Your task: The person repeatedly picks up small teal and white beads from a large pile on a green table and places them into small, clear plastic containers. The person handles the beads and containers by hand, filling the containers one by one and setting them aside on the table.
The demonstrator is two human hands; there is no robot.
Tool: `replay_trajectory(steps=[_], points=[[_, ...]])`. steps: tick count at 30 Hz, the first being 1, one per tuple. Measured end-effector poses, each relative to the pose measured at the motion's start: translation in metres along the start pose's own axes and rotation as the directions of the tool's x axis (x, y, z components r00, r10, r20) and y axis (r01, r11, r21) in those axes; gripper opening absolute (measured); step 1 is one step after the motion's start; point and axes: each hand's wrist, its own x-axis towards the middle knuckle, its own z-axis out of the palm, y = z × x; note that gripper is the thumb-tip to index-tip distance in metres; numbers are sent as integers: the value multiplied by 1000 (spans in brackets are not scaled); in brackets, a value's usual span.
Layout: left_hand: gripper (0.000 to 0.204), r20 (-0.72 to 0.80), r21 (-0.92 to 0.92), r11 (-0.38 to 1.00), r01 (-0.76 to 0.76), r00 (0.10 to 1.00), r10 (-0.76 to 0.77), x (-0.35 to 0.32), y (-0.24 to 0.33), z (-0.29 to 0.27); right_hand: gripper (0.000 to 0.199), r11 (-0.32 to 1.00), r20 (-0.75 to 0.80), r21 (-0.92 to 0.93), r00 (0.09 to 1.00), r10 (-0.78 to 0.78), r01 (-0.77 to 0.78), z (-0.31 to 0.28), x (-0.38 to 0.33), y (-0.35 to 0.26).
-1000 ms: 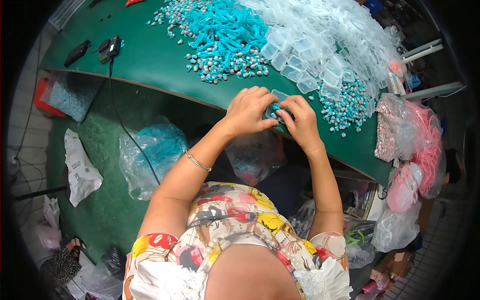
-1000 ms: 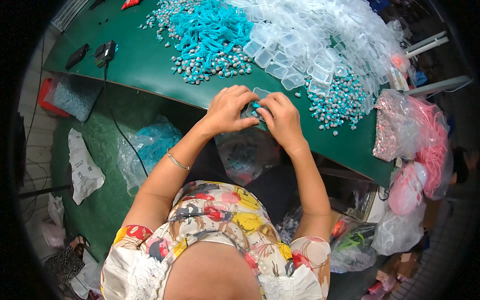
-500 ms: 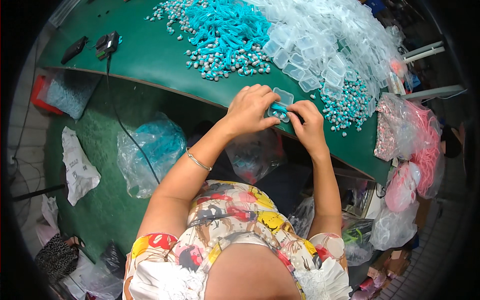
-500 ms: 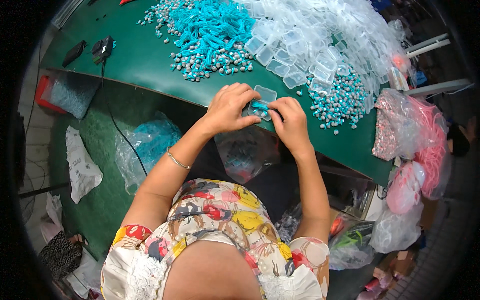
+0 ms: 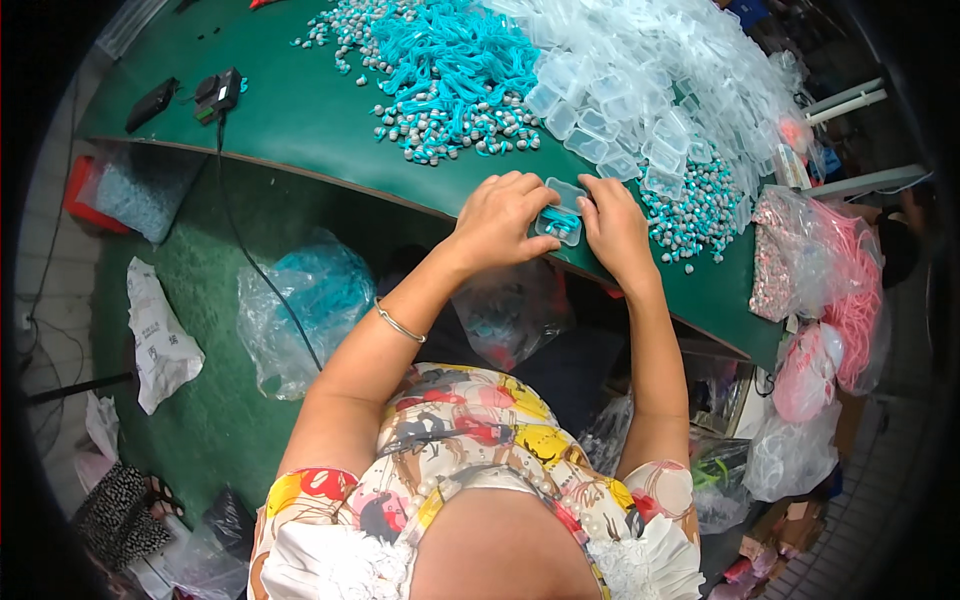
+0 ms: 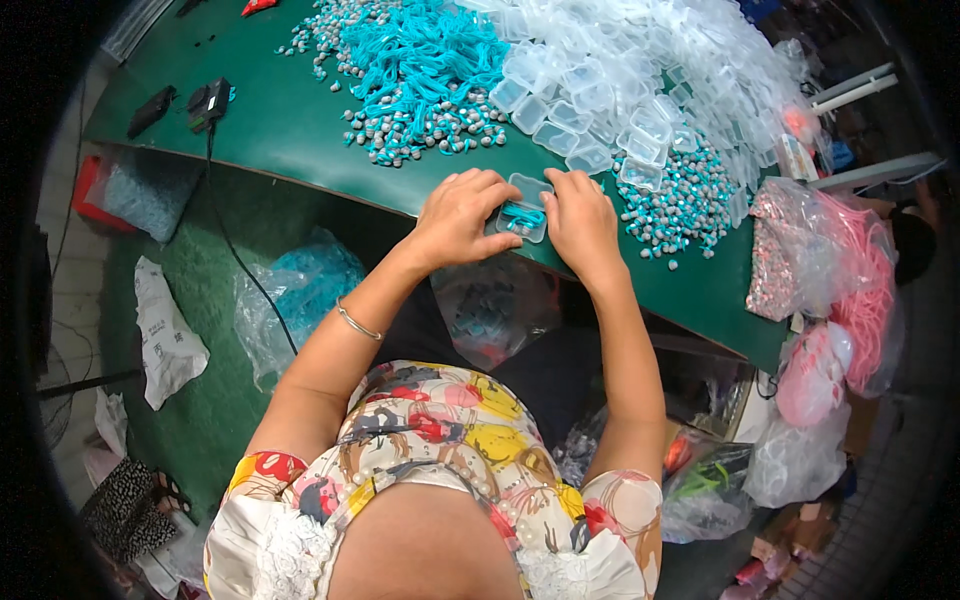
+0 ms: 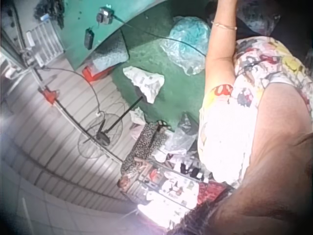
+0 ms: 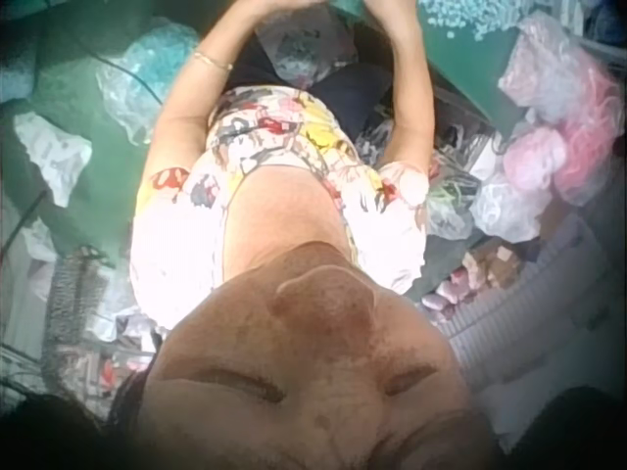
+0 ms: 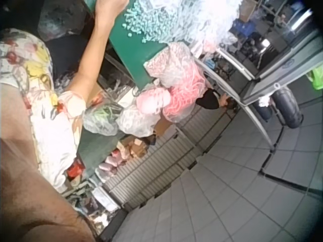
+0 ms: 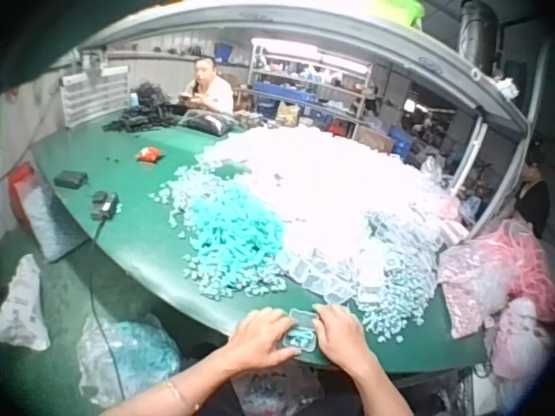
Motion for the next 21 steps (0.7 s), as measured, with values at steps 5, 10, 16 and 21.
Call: replay_trajectory(steps=[5,10,16,21], points=[[55,-15,-44,998,34,999,-35,1,2,-1,28,964,61,211,986,152,-162,-2,3,-2],[60,-68,-19,999,41,997,-42,-3,4,-3,25,990,-135,140,990,28,-9,3,-6,-12],[54,-180,116,991,71,982,-50,-13,12,5,21,994,-257,80,965,-58,81,11,-13,-12],[47,-215,134,986,97,974,-67,-17,15,8,18,991,-307,17,944,-119,131,11,-14,-17]])
